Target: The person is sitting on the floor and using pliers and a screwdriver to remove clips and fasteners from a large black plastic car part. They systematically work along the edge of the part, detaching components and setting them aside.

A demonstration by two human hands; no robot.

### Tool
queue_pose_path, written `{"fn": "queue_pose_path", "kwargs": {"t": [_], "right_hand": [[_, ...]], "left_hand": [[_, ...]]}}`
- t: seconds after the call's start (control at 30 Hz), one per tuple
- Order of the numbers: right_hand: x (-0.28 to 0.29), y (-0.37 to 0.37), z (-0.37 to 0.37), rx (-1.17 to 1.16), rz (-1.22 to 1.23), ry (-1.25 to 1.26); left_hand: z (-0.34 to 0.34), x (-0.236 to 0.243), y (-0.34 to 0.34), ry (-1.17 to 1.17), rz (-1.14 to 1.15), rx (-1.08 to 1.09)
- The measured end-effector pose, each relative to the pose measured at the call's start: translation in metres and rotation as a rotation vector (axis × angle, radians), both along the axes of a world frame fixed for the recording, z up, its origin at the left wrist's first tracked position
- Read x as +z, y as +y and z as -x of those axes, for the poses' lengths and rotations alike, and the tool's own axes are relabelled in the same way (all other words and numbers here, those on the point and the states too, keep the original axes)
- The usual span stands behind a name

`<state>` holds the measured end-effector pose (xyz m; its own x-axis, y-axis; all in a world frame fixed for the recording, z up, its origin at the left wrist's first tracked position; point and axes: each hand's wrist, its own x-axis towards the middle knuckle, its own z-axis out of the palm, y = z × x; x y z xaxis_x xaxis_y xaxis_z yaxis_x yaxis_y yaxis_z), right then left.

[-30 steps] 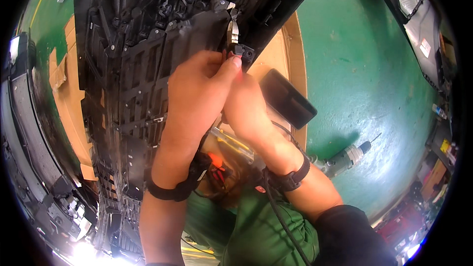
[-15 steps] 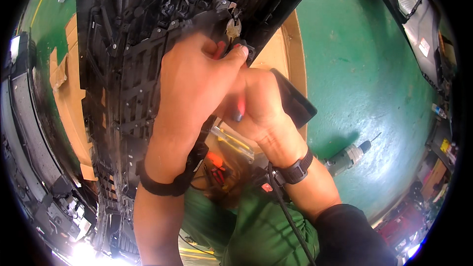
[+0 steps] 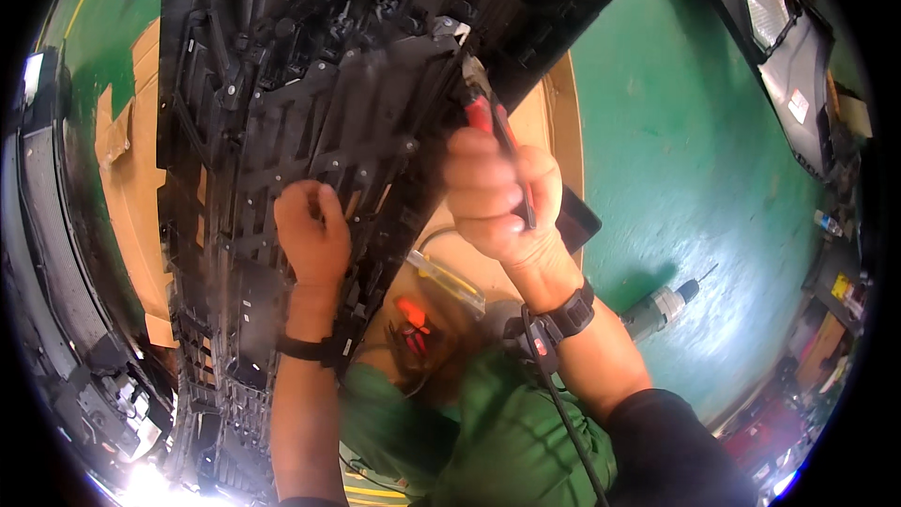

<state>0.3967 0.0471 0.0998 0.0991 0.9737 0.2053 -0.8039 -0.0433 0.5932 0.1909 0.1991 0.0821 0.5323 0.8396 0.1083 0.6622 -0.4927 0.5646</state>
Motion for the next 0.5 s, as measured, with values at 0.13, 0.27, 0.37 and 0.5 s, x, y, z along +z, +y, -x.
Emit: {"fn": "queue_pose_path", "kwargs": {"t": [0.13,0.27,0.37,0.5], "right_hand": [[0.003,-0.004,-0.011,0.065,0.069,-0.125],[0.066,-0.004,-0.026,0.466,1.061,-1.946],[0.092,-0.003,0.005,0.410,0.902,-2.529],[0.083,-0.024,-0.006,0.501,0.932,-1.646]], "left_hand": [[0.002,-0.023,0.005,0.085,-0.325,-0.214],[-0.002,-0.028,0.000,0.138,-0.410,-0.189],[0.008,-0.034,0.001,0.142,-0.417,-0.165],[0.005,-0.036,0.002,0.074,-0.408,-0.159]]}}
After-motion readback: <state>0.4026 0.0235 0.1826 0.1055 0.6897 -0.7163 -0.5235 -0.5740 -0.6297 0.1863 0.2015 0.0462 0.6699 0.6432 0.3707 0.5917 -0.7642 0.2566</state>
